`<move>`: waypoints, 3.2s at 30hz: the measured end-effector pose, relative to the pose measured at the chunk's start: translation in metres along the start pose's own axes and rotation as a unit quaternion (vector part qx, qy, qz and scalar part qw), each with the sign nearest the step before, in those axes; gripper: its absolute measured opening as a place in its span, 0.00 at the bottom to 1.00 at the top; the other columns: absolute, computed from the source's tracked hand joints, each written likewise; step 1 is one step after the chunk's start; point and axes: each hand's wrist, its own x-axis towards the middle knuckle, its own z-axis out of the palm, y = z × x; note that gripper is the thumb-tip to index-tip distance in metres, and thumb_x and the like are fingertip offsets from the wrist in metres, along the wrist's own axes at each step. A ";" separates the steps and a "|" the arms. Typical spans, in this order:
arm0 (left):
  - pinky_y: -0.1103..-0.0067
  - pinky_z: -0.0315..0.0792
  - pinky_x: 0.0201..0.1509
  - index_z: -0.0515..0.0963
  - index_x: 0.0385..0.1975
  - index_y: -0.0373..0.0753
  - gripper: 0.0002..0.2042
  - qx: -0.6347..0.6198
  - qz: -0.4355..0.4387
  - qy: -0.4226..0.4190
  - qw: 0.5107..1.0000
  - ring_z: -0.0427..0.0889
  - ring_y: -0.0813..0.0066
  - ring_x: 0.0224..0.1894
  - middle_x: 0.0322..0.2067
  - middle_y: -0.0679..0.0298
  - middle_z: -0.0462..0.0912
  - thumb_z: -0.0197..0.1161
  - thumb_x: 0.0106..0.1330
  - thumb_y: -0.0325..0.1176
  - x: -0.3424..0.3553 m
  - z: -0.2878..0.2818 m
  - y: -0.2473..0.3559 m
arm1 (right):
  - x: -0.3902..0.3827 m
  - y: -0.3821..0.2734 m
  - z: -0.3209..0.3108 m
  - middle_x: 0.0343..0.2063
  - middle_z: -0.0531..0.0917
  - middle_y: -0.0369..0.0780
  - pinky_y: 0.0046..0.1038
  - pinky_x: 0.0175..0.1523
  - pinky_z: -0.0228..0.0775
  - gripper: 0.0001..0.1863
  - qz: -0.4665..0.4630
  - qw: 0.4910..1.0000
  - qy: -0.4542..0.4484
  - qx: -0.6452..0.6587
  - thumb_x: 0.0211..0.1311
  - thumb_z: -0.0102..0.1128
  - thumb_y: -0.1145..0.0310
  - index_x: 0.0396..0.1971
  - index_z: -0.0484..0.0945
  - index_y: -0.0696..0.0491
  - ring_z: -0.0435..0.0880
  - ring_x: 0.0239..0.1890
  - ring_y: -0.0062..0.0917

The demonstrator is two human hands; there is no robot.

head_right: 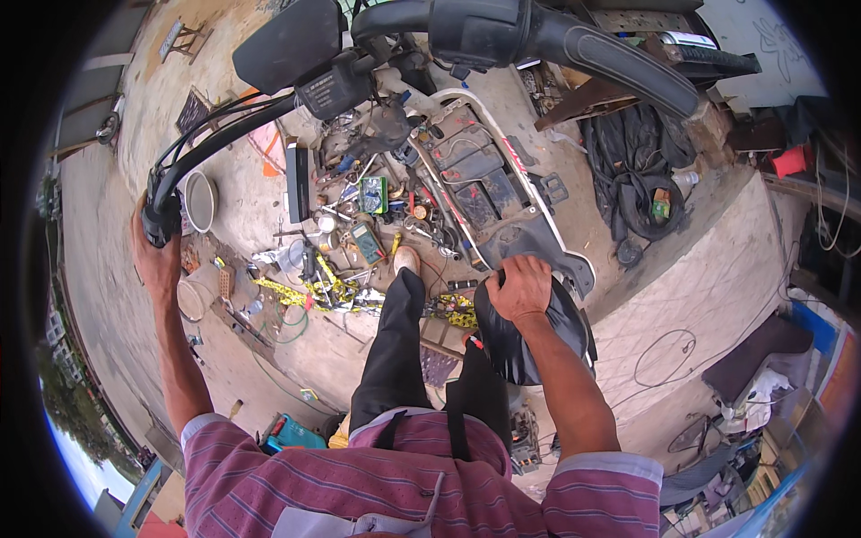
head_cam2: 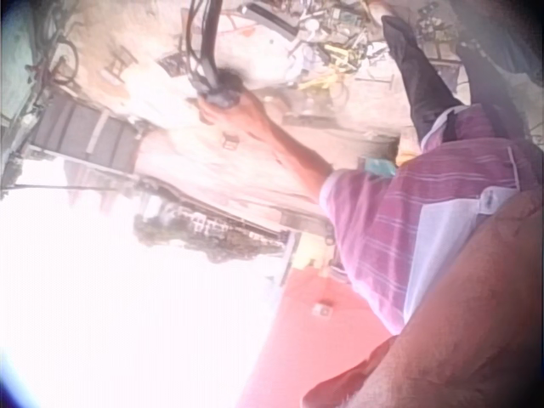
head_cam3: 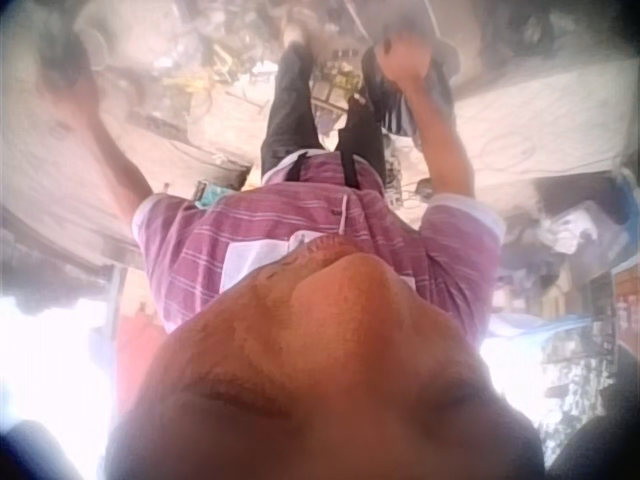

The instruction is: The person sits on the floor and works on the electrical system of a scooter. They connect wires, use a screwdriver to tighten screws, and insert a key into the ignition.

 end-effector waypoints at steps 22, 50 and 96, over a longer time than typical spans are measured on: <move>0.64 0.70 0.69 0.73 0.67 0.46 0.33 0.026 0.031 0.058 0.998 0.76 0.52 0.65 0.62 0.55 0.78 0.75 0.59 0.36 -0.006 0.007 -0.005 | -0.001 0.002 -0.001 0.31 0.83 0.39 0.42 0.54 0.67 0.10 0.007 1.000 0.005 0.025 0.52 0.65 0.60 0.26 0.82 0.51 0.81 0.42 0.38; 0.61 0.76 0.56 0.82 0.54 0.28 0.32 0.173 -0.025 0.111 0.978 0.86 0.53 0.49 0.49 0.48 0.87 0.67 0.68 0.56 -0.030 -0.001 -0.052 | 0.084 -0.102 0.062 0.35 0.85 0.49 0.45 0.51 0.75 0.15 -0.167 0.912 -0.180 0.327 0.58 0.65 0.61 0.37 0.83 0.58 0.86 0.43 0.43; 0.77 0.79 0.32 0.79 0.43 0.35 0.14 -0.396 -0.384 -0.394 0.735 0.87 0.75 0.31 0.32 0.64 0.86 0.71 0.68 0.38 -0.240 0.590 0.245 | 0.079 -0.093 0.060 0.31 0.84 0.44 0.38 0.44 0.75 0.13 -0.173 0.927 -0.109 0.315 0.54 0.66 0.66 0.36 0.83 0.58 0.86 0.38 0.36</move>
